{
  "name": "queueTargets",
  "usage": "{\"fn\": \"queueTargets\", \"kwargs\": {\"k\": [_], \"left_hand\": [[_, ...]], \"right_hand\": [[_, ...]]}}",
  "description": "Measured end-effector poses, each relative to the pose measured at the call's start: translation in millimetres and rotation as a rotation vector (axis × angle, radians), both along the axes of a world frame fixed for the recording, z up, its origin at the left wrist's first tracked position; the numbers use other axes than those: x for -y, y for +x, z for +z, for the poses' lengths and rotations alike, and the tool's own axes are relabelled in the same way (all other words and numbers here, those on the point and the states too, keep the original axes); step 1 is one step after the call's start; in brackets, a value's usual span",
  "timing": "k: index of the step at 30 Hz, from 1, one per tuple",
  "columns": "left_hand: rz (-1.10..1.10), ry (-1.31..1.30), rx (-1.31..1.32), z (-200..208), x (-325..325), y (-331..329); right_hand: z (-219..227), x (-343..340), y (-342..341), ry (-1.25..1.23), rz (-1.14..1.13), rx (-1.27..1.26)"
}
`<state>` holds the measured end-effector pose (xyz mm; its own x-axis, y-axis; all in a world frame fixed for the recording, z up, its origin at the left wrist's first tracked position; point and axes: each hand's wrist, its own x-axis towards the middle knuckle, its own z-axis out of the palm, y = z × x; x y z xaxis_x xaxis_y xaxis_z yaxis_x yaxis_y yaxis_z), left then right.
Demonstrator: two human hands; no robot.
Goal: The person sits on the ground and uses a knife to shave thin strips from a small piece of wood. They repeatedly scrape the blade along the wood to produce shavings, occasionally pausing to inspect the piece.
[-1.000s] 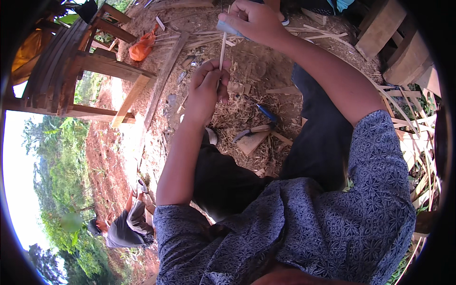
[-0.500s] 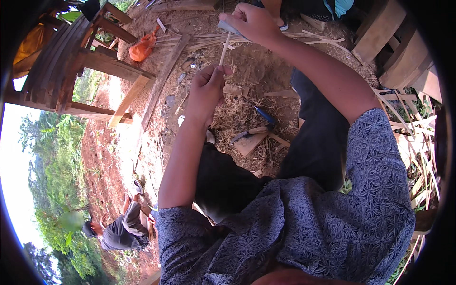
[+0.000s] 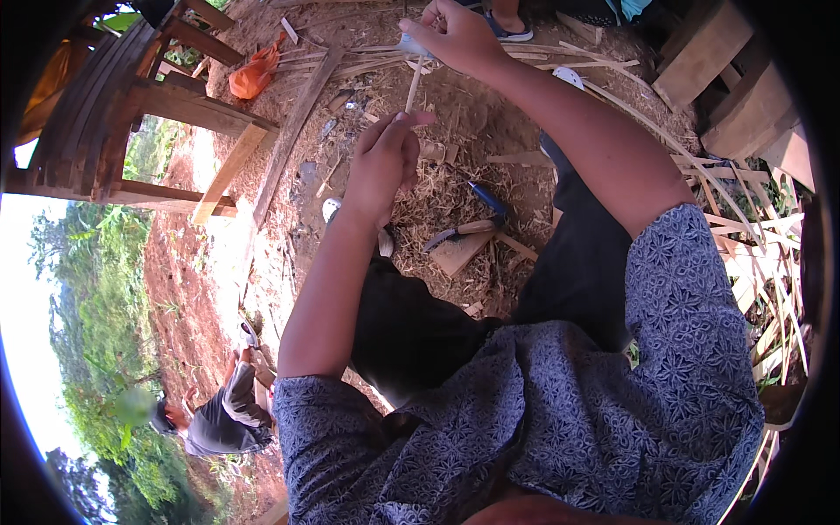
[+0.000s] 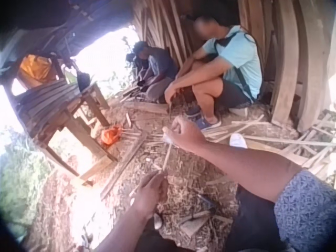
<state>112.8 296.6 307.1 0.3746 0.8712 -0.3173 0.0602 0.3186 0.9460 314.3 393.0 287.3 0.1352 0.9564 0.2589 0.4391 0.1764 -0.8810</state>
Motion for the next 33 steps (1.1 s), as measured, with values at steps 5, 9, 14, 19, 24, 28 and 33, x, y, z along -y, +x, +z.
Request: {"fn": "queueTargets", "kwargs": {"k": [5, 9, 14, 19, 24, 28, 33], "left_hand": [[-0.012, -0.036, 0.098, -4.1, -1.7, -0.8], [-0.011, -0.023, 0.074, -4.3, -2.1, 2.7], [-0.007, 0.114, -0.032, -0.5, -2.0, 15.6], [0.044, 0.121, 0.031, 1.2, -0.4, 13.7], [0.004, 0.26, -0.083, -2.8, 0.1, 17.4], [-0.014, 0.322, -0.123, -8.1, 2.7, 13.9], [-0.001, 0.241, 0.012, -0.6, 3.4, 24.4]], "right_hand": [[2.5, -3.6, 0.3, 0.099, 0.06, 0.027], [0.4, -6.2, 7.0, 0.104, 0.066, 0.124], [-15.1, -12.4, 8.5, 0.139, 0.022, 0.044], [-30.5, 31.7, -38.8, 0.008, 0.315, -0.254], [-3.0, -9.8, 1.2, 0.192, 0.128, -0.08], [-23.3, 9.8, -15.1, 0.13, 0.304, -0.164], [-22.9, -20.4, 9.3, -0.016, 0.16, -0.17]]}}
